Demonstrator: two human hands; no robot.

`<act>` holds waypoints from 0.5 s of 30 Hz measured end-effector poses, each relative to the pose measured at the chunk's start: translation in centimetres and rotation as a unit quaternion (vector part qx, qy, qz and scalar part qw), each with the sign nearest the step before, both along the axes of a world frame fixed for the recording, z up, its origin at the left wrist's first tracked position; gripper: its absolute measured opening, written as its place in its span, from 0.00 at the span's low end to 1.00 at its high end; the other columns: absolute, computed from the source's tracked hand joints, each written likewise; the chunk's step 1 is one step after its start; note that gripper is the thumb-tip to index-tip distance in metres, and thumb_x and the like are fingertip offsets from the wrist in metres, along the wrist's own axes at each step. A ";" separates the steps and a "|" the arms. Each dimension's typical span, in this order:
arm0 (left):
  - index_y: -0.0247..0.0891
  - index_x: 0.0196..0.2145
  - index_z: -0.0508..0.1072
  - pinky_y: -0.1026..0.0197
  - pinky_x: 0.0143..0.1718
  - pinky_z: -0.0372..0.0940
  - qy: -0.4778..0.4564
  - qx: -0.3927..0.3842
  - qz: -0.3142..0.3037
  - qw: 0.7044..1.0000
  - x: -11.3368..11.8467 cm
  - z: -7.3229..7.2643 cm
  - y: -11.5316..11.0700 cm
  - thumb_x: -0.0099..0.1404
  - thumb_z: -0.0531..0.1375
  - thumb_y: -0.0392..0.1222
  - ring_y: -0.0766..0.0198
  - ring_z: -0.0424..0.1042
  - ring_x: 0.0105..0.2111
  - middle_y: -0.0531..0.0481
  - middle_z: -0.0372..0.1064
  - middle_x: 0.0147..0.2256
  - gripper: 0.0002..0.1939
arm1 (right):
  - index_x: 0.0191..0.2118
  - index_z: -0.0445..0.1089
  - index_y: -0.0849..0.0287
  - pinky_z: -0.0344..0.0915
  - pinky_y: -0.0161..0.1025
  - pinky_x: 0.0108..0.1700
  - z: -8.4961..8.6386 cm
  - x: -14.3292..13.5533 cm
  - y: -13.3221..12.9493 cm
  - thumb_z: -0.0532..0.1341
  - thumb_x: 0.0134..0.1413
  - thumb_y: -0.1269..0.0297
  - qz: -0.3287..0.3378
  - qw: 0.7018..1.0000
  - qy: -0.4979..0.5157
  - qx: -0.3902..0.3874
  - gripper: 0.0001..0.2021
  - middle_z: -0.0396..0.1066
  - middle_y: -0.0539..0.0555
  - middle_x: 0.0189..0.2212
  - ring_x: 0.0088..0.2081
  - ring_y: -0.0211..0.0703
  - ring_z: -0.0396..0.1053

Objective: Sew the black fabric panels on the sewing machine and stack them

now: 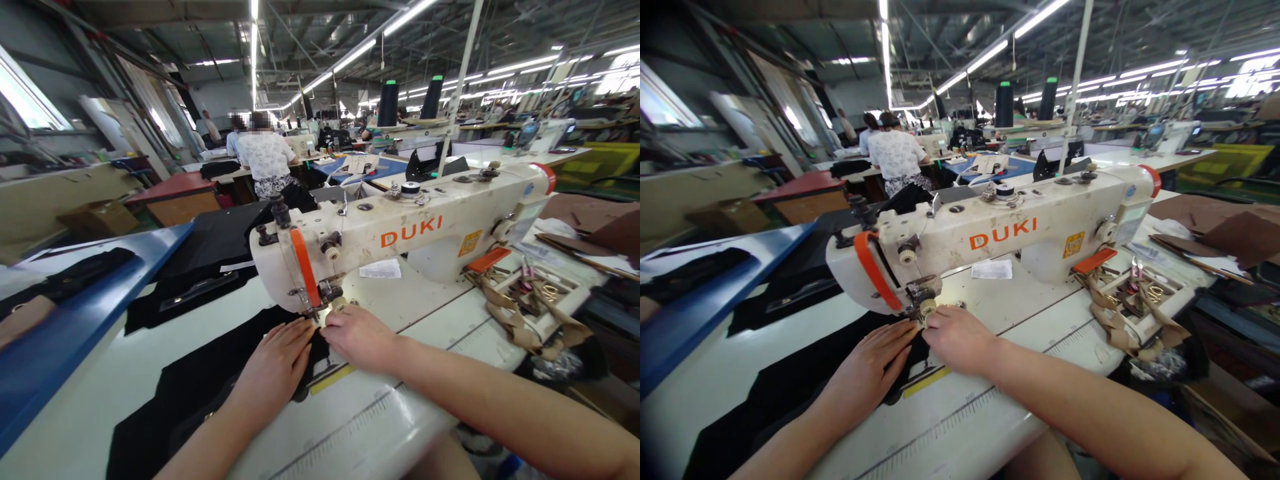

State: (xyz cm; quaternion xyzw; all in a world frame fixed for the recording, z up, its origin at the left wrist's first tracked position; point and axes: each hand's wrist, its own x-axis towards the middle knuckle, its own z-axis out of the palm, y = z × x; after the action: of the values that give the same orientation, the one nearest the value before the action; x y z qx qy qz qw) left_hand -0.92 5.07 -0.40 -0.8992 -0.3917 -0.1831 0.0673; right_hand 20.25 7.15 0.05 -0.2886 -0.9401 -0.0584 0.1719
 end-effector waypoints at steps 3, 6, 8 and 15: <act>0.32 0.51 0.74 0.44 0.51 0.68 0.009 0.003 0.007 1.000 -0.1 -0.3 0.8 0.70 0.48 0.41 0.51 0.72 0.50 0.40 0.74 0.50 0.19 | 0.32 0.71 0.62 0.60 0.39 0.41 0.1 0.0 0.0 0.56 0.62 0.71 -0.004 1.000 -0.004 -0.006 0.08 0.69 0.54 0.31 0.35 0.43 0.63; 0.32 0.51 0.74 0.45 0.51 0.69 0.012 0.008 0.014 1.000 -0.1 -0.4 1.4 0.71 0.48 0.41 0.51 0.73 0.50 0.39 0.74 0.49 0.20 | 0.31 0.71 0.62 0.60 0.39 0.41 0.1 0.0 0.1 0.56 0.62 0.71 -0.004 1.000 0.000 -0.009 0.09 0.69 0.54 0.31 0.36 0.44 0.63; 0.33 0.51 0.73 0.45 0.51 0.68 0.012 0.004 0.017 1.000 -0.1 -0.4 1.5 0.71 0.48 0.41 0.52 0.72 0.50 0.40 0.74 0.49 0.20 | 0.31 0.71 0.62 0.60 0.39 0.41 0.0 0.0 0.0 0.57 0.62 0.70 -0.006 1.000 0.006 -0.005 0.09 0.69 0.54 0.31 0.35 0.43 0.63; 0.40 0.55 0.70 0.50 0.55 0.65 0.022 -0.042 0.042 0.998 -1.2 0.7 -2.6 0.70 0.50 0.38 0.57 0.69 0.54 0.46 0.71 0.53 0.19 | 0.33 0.72 0.61 0.60 0.39 0.39 -0.3 0.5 -1.2 0.56 0.60 0.73 0.014 0.995 0.099 -0.003 0.08 0.70 0.55 0.30 0.35 0.44 0.63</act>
State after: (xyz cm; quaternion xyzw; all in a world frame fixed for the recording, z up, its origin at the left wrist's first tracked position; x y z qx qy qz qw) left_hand -2.07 2.50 0.27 -0.8875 -0.4354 -0.1437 0.0456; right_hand 20.74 5.99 -0.28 -0.2805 -0.9226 -0.0245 0.2637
